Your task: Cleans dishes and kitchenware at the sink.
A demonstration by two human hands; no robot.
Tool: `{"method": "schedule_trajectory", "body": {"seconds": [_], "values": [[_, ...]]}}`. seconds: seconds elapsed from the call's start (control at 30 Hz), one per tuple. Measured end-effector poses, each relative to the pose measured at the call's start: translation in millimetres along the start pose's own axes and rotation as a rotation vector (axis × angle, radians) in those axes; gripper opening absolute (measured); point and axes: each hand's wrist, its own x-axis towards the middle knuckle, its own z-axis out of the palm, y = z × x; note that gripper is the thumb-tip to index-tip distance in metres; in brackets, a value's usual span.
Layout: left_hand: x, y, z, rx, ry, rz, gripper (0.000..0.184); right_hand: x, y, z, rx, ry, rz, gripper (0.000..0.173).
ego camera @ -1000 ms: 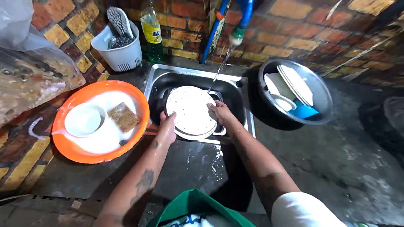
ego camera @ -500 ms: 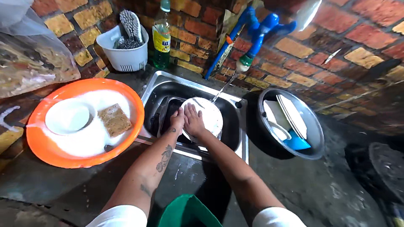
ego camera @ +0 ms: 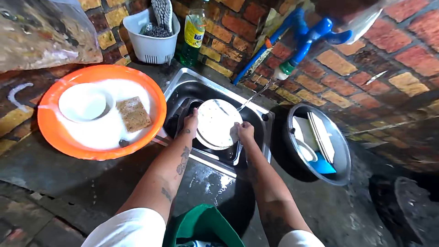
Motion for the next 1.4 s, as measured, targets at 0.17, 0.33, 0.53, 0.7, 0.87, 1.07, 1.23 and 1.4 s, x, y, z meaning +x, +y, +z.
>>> {"method": "schedule_trajectory", "body": {"seconds": [0.17,0.33,0.53,0.7,0.87,1.07,1.23,1.4], "values": [[18.7,-10.3,-9.4,-0.074,0.096,0.104,0.053,8.2,-18.4,-22.6,0.144,0.06,-0.085,0.036],[18.3,-10.9,-7.2,-0.097,0.138,0.074,0.056,-3.7,-55.5,-66.3,-0.112,0.215,-0.357,0.038],[19.7,-9.4,-8.9,-0.04,0.279,0.191,0.053,-42.8,-83.0,-85.0,-0.421,0.267,-0.193,0.034],[20.9,-8.4,-9.5,-0.152,0.309,0.281,0.051,-58.7,-74.1,-75.1,-0.526,0.253,-0.129,0.034],[5.1,-1.2,-7.1,-0.106,0.131,0.079,0.055,-31.4,-35.0,-45.5,-0.323,0.069,-0.051,0.037],[7.4,0.9,-11.0,-0.069,0.023,-0.055,0.06,-12.9,6.8,4.8,0.072,-0.038,0.102,0.045],[9.4,-9.6,-9.3,0.163,-0.111,-0.114,0.051,9.2,10.3,20.1,0.161,-0.107,0.125,0.053],[21.0,-19.9,-0.1,0.426,-0.223,-0.244,0.068,9.3,-34.9,-10.3,-0.131,-0.141,-0.153,0.043]]}}
